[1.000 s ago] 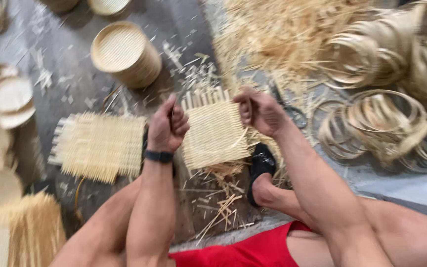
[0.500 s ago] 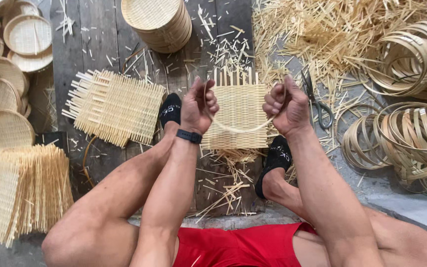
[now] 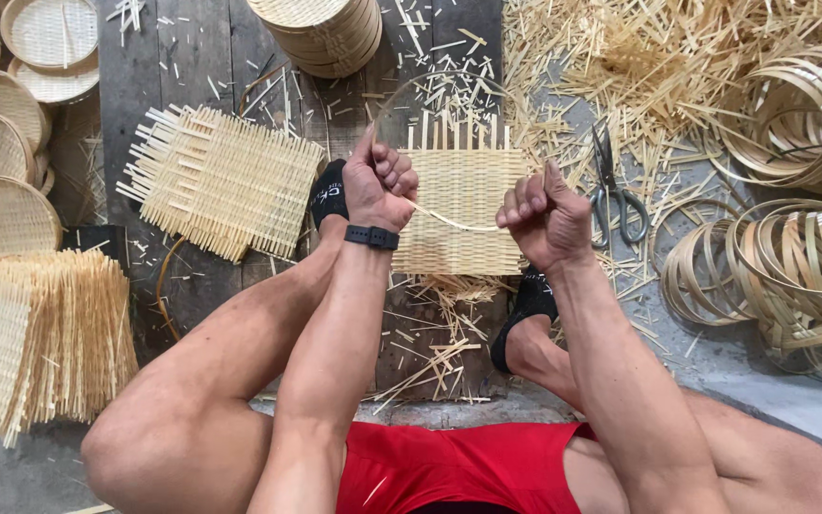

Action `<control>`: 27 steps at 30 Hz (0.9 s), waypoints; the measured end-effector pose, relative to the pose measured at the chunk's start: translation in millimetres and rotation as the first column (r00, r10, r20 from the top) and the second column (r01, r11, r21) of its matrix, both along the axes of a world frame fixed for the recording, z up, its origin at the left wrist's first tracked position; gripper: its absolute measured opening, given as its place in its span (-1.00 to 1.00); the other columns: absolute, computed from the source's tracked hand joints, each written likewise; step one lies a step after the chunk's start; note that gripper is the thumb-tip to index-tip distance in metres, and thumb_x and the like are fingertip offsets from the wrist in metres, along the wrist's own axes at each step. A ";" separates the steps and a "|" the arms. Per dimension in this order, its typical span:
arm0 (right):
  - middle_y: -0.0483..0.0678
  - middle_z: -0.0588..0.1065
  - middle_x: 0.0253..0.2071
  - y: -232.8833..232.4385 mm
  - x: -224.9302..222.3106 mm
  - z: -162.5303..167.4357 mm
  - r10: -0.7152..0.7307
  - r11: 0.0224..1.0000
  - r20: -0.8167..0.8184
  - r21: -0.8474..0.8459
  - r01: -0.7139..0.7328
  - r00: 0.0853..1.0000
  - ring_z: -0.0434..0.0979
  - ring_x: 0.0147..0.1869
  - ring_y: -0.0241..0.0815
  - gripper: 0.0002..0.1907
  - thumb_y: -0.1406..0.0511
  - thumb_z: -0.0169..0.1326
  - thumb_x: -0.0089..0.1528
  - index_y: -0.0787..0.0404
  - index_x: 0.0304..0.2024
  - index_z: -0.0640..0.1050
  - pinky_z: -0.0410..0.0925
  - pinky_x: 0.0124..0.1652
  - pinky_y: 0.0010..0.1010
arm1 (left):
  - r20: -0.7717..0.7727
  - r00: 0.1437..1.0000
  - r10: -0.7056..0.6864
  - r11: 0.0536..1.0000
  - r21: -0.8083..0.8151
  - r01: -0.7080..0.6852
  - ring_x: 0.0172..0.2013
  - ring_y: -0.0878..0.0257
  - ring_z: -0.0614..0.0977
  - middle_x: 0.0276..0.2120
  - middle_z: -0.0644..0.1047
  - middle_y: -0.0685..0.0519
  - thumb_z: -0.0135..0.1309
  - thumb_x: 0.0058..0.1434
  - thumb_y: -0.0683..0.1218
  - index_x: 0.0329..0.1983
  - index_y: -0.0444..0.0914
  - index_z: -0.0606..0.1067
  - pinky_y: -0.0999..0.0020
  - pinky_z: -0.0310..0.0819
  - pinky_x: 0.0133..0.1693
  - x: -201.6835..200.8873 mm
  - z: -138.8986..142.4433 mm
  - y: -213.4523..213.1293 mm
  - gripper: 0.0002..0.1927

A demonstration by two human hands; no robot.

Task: The person sits on the workshop floor and assembles bamboo steamer baskets. They take a square woven bamboo mat, press it into a round wooden rim, tuck and trim the protruding mat ends with scissors, then place the finished basket onto a stack of completed baskets.

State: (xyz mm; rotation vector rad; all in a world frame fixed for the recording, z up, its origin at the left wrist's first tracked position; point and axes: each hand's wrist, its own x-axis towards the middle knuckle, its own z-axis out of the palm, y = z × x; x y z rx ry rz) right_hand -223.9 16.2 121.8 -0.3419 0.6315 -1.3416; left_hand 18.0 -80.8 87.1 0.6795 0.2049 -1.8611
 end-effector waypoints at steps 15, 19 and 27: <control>-0.06 0.59 -0.37 -25.0 -25.6 -77.4 0.177 0.944 -0.871 0.282 0.171 0.459 0.56 -0.41 -0.31 -0.77 0.35 0.29 0.23 0.37 -0.12 0.65 0.48 -0.43 -0.45 | 0.848 0.528 -0.031 0.993 -0.033 0.112 -0.54 0.40 0.43 -0.48 0.56 0.17 0.29 0.26 0.04 0.02 -0.21 0.67 0.43 0.33 -0.51 1.2 -89.3 48.1 -0.66; -0.04 0.62 -0.39 -23.7 -25.3 -114.5 0.305 0.932 -0.936 0.331 0.149 0.175 0.59 -0.41 -0.26 -0.77 0.35 0.34 0.14 0.29 -0.17 0.67 0.46 -0.41 -0.42 | 0.943 -0.278 0.185 0.895 -0.044 0.445 -0.41 0.18 0.65 -0.44 0.61 -0.04 0.32 0.11 -0.07 -0.18 -0.18 0.69 0.30 0.53 -0.29 15.6 -132.4 55.1 -0.79; -0.03 0.66 -0.36 -9.5 -20.4 -143.1 0.233 0.958 -0.972 0.225 0.181 -0.024 0.65 -0.33 -0.25 -0.80 0.30 0.39 0.08 0.18 -0.24 0.73 0.48 -0.21 -0.43 | 0.917 -0.377 0.132 0.840 0.098 0.533 -0.31 0.01 0.66 -0.35 0.63 -0.11 0.27 0.10 -0.13 -0.16 -0.14 0.68 0.19 0.52 -0.21 22.2 -138.7 57.6 -0.79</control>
